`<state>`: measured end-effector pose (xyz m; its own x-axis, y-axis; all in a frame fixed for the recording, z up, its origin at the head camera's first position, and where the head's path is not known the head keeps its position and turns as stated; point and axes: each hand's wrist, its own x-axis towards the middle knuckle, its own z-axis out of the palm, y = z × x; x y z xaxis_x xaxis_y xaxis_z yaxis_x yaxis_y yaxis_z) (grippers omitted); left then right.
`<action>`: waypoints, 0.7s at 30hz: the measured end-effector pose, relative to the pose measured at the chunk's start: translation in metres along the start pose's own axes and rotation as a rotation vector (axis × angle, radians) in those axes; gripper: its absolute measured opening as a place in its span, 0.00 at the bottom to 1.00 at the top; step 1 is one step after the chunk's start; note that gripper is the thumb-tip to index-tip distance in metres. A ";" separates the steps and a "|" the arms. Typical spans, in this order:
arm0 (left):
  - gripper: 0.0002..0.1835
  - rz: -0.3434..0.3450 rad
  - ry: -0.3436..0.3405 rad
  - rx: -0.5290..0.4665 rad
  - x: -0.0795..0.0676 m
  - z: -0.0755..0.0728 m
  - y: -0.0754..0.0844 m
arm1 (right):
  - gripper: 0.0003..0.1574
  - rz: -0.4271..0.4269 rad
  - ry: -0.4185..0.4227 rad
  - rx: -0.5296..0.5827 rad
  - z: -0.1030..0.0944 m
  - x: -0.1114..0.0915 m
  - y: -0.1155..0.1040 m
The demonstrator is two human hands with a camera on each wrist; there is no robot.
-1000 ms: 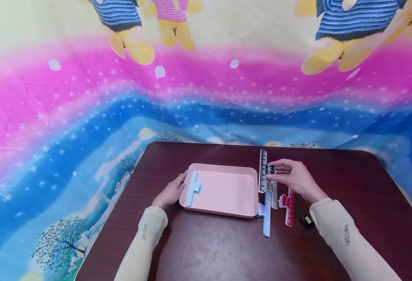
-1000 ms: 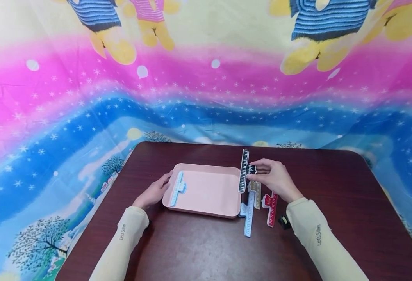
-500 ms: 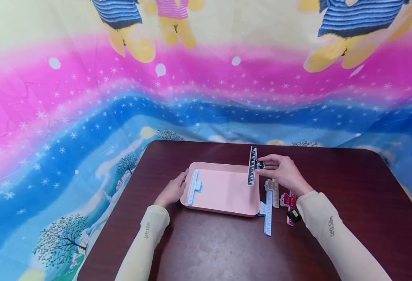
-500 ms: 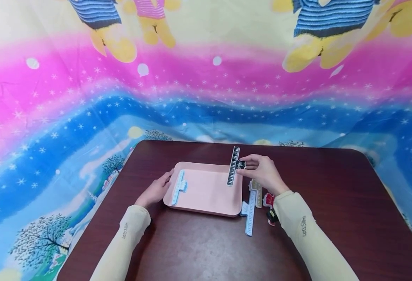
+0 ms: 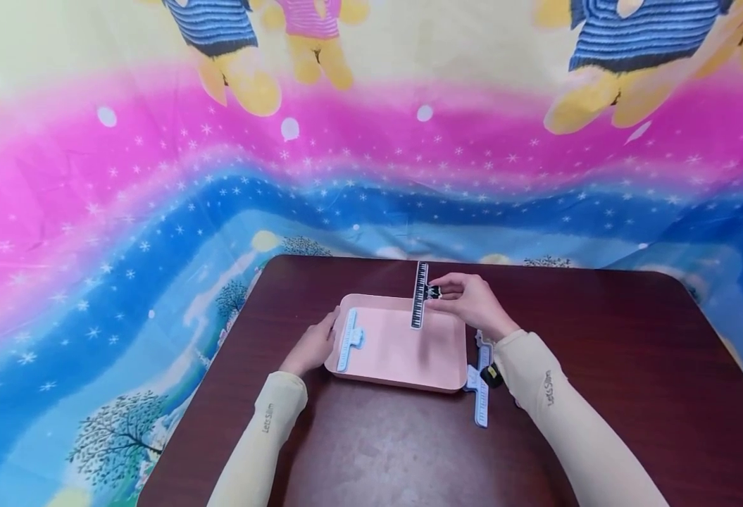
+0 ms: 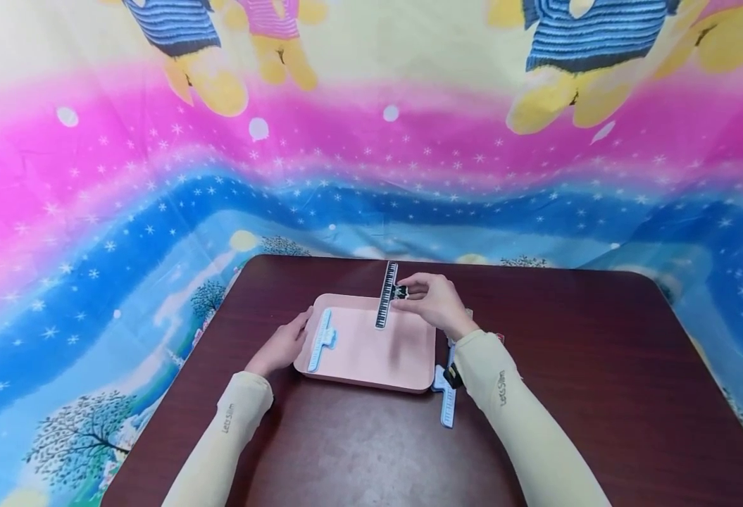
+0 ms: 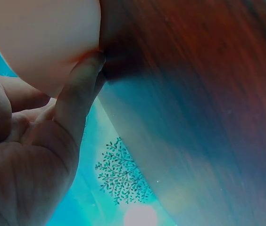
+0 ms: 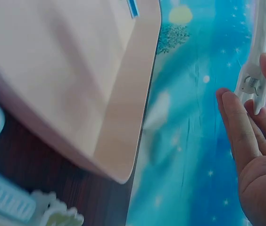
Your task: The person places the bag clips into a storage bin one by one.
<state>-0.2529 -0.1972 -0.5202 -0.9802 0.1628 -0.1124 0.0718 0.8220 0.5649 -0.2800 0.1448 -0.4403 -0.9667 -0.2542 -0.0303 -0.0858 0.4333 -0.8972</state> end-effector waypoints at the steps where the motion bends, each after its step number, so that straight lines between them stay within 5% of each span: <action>1: 0.30 -0.002 0.000 -0.001 0.000 0.000 0.000 | 0.31 -0.004 -0.002 0.003 0.003 0.002 -0.002; 21: 0.31 0.003 0.005 0.074 0.003 0.002 0.001 | 0.27 -0.020 -0.038 0.027 0.056 0.030 -0.016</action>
<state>-0.2553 -0.1948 -0.5222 -0.9809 0.1625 -0.1068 0.0877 0.8599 0.5028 -0.2942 0.0823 -0.4513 -0.9549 -0.2956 -0.0289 -0.0977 0.4045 -0.9093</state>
